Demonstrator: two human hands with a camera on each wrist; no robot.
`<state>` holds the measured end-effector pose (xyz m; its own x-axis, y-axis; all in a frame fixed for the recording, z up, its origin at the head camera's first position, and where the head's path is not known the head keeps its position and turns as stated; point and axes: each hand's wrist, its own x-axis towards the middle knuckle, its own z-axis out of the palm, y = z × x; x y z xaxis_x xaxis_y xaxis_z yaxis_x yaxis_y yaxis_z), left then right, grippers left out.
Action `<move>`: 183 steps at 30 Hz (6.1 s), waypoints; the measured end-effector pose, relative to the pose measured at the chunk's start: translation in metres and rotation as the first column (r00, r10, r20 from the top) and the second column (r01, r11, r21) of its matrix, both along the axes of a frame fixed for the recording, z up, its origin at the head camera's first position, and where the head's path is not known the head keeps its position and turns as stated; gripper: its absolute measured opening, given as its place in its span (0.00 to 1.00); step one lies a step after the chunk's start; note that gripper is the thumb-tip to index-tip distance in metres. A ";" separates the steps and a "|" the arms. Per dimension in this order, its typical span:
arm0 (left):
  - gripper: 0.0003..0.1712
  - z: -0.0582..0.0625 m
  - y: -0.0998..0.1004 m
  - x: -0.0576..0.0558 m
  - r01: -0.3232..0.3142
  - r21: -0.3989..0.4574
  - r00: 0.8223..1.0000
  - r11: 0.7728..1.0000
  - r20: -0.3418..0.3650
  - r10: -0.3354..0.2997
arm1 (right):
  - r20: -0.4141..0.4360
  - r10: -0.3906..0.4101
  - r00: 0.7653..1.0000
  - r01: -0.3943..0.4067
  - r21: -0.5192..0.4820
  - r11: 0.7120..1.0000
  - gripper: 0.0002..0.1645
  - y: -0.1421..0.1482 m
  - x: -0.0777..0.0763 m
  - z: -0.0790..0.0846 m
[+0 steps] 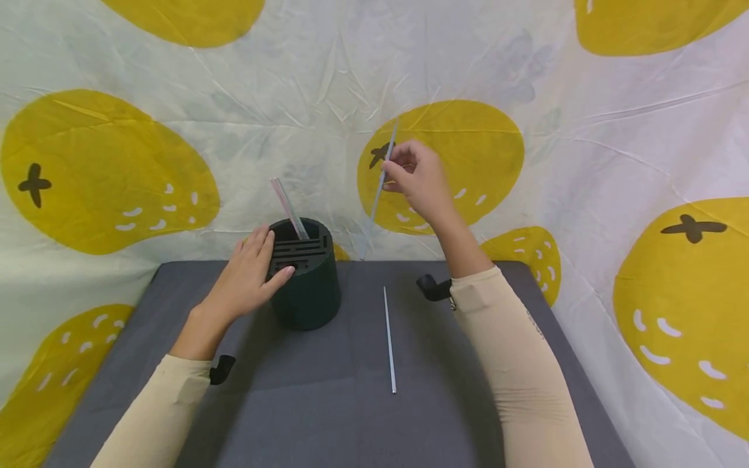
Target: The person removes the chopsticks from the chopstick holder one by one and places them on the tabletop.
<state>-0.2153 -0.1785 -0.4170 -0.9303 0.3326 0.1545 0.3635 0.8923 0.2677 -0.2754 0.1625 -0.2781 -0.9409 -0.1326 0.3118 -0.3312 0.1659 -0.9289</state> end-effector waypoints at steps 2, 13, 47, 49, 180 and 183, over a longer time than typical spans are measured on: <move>0.57 0.000 -0.001 0.000 0.001 0.006 1.000 1.000 -0.002 -0.001 | 0.014 -0.014 1.000 0.013 0.044 0.999 0.09 0.010 0.002 -0.009; 0.57 0.003 -0.001 0.002 0.011 -0.003 1.000 1.000 -0.002 -0.011 | 0.136 -0.093 0.986 0.061 0.218 0.974 0.16 0.057 0.013 -0.074; 0.57 0.006 -0.004 0.004 0.006 -0.006 1.000 1.000 0.028 -0.006 | 0.400 -0.067 0.914 -0.107 0.397 0.911 0.10 0.077 0.039 -0.241; 0.57 0.006 -0.004 0.004 0.005 -0.005 1.000 1.000 0.027 -0.005 | 0.415 -0.058 0.908 -0.121 0.392 0.912 0.10 0.076 0.039 -0.244; 0.57 0.000 -0.003 0.001 0.006 0.025 1.000 1.000 0.001 -0.006 | 0.158 0.280 0.947 -0.319 0.369 0.873 0.27 -0.126 -0.056 -0.080; 0.57 -0.002 -0.003 0.002 0.004 0.027 1.000 1.000 -0.010 -0.004 | 0.150 0.251 0.956 -0.291 0.400 0.869 0.26 -0.137 -0.055 -0.080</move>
